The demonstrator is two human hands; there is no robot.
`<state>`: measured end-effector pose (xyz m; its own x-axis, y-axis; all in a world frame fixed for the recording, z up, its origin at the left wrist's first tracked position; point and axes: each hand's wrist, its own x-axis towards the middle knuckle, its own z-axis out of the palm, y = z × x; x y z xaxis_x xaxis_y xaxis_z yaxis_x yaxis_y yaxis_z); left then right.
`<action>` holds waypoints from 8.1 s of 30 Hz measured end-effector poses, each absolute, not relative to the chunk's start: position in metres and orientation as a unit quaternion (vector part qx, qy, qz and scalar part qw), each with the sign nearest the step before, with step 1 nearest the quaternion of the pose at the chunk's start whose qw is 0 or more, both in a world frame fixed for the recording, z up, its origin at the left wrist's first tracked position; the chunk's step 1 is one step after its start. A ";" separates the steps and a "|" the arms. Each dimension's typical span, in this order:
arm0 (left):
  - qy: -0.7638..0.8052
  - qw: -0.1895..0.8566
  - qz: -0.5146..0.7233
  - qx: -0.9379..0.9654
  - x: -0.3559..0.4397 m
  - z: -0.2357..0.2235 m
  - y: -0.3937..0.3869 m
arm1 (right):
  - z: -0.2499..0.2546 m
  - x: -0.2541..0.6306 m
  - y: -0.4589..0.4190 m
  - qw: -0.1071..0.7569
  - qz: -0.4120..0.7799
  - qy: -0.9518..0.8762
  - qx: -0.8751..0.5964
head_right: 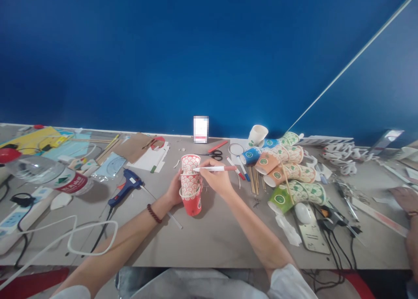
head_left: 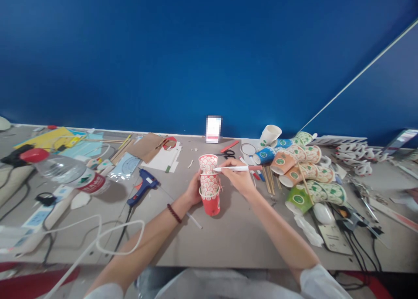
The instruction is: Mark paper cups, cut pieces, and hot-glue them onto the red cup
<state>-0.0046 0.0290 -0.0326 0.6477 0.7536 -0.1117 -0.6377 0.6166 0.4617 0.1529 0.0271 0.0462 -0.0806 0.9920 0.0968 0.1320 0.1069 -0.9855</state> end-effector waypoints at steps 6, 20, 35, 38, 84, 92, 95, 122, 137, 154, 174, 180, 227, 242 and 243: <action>0.143 0.888 0.394 0.191 -0.006 -0.034 0.029 | 0.044 0.151 0.029 0.521 0.498 -0.508 -0.472; 0.147 0.885 0.392 0.204 -0.005 -0.036 0.030 | 0.044 0.152 0.028 0.483 0.465 -0.558 -0.489; 0.149 0.885 0.393 0.201 -0.006 -0.037 0.030 | 0.044 0.151 0.028 0.514 0.492 -0.511 -0.482; 0.152 0.887 0.392 0.194 -0.006 -0.036 0.029 | 0.043 0.151 0.028 0.509 0.487 -0.518 -0.484; 0.129 0.870 0.409 0.245 -0.007 -0.033 0.030 | 0.050 0.148 0.030 0.522 0.490 -0.542 -0.441; 0.130 0.870 0.411 0.240 -0.007 -0.032 0.029 | 0.049 0.149 0.030 0.518 0.478 -0.548 -0.450; 0.129 0.870 0.410 0.242 -0.007 -0.031 0.029 | 0.047 0.150 0.030 0.515 0.479 -0.548 -0.452; 0.127 0.868 0.412 0.246 -0.006 -0.030 0.029 | 0.046 0.151 0.030 0.521 0.456 -0.565 -0.449; 0.113 0.871 0.408 0.250 -0.007 -0.033 0.030 | 0.041 0.153 0.034 0.547 0.456 -0.558 -0.426; 0.114 0.872 0.408 0.247 -0.007 -0.033 0.030 | 0.042 0.152 0.031 0.535 0.467 -0.550 -0.440; 0.159 0.887 0.412 0.136 -0.009 -0.028 0.030 | 0.036 0.156 0.038 0.536 0.450 -0.560 -0.442; 0.161 0.891 0.410 0.111 -0.009 -0.032 0.031 | 0.035 0.157 0.036 0.536 0.441 -0.564 -0.447; 0.178 0.876 0.427 0.138 -0.005 -0.033 0.033 | 0.035 0.152 0.031 0.512 0.350 -0.626 -0.472; 0.185 0.877 0.424 0.128 -0.005 -0.030 0.031 | 0.033 0.154 0.033 0.519 0.345 -0.633 -0.459; 0.185 0.878 0.424 0.127 -0.005 -0.030 0.031 | 0.033 0.154 0.033 0.518 0.345 -0.633 -0.460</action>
<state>-0.0048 0.0311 -0.0299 0.5729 0.7905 -0.2166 -0.6965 0.6088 0.3798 0.1542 0.0330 0.0327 -0.0405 0.9399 0.3391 0.2252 0.3393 -0.9133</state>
